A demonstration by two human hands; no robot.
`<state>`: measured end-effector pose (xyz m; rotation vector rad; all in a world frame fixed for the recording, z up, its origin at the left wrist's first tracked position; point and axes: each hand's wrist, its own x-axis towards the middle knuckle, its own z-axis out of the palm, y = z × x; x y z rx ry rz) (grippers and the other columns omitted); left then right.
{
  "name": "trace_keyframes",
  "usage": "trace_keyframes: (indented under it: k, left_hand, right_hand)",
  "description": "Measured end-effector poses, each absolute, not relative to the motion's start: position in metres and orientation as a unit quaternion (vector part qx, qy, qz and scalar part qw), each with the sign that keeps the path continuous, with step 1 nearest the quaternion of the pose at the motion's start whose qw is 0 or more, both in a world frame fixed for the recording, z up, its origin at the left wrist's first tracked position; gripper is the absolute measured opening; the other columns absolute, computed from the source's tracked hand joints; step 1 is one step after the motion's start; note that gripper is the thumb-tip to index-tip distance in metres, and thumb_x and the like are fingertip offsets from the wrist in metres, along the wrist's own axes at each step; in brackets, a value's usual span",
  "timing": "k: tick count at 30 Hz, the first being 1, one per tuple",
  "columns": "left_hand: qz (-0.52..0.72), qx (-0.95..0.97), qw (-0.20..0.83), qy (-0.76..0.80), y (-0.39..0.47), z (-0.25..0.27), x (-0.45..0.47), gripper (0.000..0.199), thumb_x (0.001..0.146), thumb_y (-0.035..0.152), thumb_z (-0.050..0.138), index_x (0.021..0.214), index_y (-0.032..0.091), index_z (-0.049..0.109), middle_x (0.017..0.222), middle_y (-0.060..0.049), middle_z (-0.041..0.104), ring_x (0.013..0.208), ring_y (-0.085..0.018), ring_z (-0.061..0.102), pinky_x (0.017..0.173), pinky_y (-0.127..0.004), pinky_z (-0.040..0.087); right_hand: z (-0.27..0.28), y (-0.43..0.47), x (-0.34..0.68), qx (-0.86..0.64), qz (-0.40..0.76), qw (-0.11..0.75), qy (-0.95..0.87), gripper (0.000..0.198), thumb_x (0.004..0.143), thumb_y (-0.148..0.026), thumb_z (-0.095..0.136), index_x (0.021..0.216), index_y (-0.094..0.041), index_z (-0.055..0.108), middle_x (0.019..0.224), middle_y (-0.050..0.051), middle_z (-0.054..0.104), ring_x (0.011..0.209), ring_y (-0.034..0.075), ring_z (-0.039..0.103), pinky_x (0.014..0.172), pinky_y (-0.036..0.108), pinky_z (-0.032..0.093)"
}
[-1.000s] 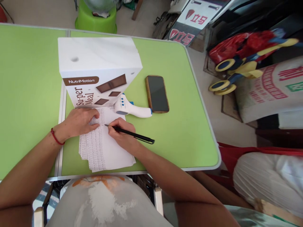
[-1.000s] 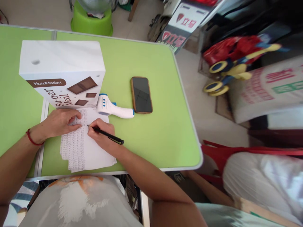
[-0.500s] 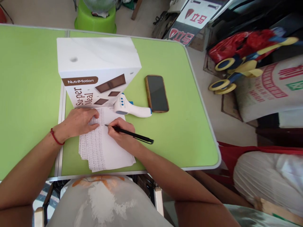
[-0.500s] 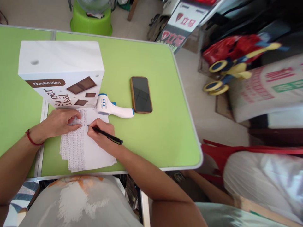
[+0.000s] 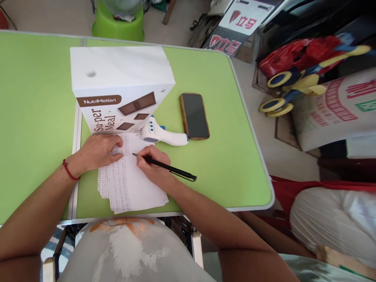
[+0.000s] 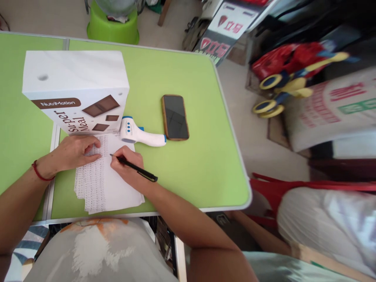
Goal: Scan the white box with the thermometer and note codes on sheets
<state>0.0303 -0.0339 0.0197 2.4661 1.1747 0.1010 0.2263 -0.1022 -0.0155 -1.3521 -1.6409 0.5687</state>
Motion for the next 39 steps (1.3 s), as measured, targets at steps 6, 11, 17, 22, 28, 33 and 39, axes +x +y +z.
trace_keyframes:
  k: [6,11,17,22,28,33,39]
  left_hand:
    - [0.030,0.881,0.208,0.424,-0.034,0.020,0.031,0.019,0.084,0.030,0.066,0.096,0.016,0.068,0.070,-0.001,0.063,0.063,-0.018,0.058,0.060,-0.029,0.040]
    - [0.026,0.883,0.208,0.421,-0.034,0.020,0.030,0.018,0.084,0.030,0.066,0.096,0.016,0.068,0.071,-0.001,0.064,0.063,-0.018,0.059,0.060,-0.030,0.040]
    - [0.045,0.885,0.205,0.416,-0.033,0.018,0.029,0.018,0.084,0.031,0.065,0.094,0.017,0.067,0.069,-0.001,0.063,0.061,-0.018,0.059,0.058,-0.030,0.040]
    - [0.052,0.889,0.196,0.410,-0.034,0.018,0.030,0.017,0.082,0.031,0.066,0.094,0.017,0.066,0.067,0.000,0.063,0.060,-0.018,0.059,0.058,-0.030,0.041]
    - [0.052,0.889,0.190,0.413,-0.033,0.016,0.029,0.019,0.083,0.030,0.063,0.095,0.016,0.067,0.068,-0.001,0.063,0.060,-0.019,0.059,0.058,-0.031,0.041]
    - [0.147,0.913,0.140,0.353,-0.038,0.015,0.029,0.015,0.086,0.023,0.050,0.082,0.019,0.064,0.060,0.000,0.060,0.053,-0.015,0.054,0.052,-0.030,0.038]
    - [0.477,0.813,0.029,0.334,-0.044,0.032,0.024,0.017,0.085,0.022,0.057,0.075,0.023,0.043,0.057,0.003,0.045,0.050,-0.014,0.044,0.047,-0.031,0.033]
  right_hand:
    - [-0.018,-0.090,0.244,-0.412,0.100,0.481,-0.767,0.015,0.088,-0.012,0.056,0.096,-0.022,0.064,0.079,0.003,0.068,0.068,0.013,0.064,0.064,0.025,0.055]
    - [-0.023,-0.085,0.261,-0.393,0.056,0.401,-0.826,0.023,0.094,-0.013,0.051,0.113,-0.021,0.063,0.093,0.008,0.068,0.085,0.019,0.066,0.073,0.032,0.058]
    - [-0.023,-0.086,0.269,-0.423,0.112,0.249,-0.864,0.035,0.101,-0.016,0.034,0.118,-0.024,0.064,0.104,0.009,0.067,0.096,0.021,0.062,0.083,0.037,0.056]
    - [-0.027,-0.084,0.268,-0.445,0.110,0.209,-0.864,0.039,0.100,-0.016,0.032,0.119,-0.024,0.065,0.100,0.007,0.064,0.093,0.020,0.059,0.083,0.036,0.054]
    - [-0.027,-0.084,0.265,-0.438,0.068,0.208,-0.872,0.038,0.098,-0.014,0.035,0.117,-0.024,0.067,0.094,0.007,0.064,0.086,0.019,0.058,0.075,0.033,0.052]
    - [-0.022,-0.084,0.266,-0.436,-0.012,0.344,-0.832,0.034,0.090,-0.008,0.043,0.107,-0.025,0.068,0.091,0.006,0.062,0.079,0.017,0.057,0.068,0.031,0.051]
    - [-0.023,-0.077,0.278,-0.617,-0.102,0.267,-0.733,0.054,0.073,-0.007,0.049,0.125,-0.017,0.059,0.117,0.017,0.058,0.104,0.032,0.052,0.086,0.051,0.045]
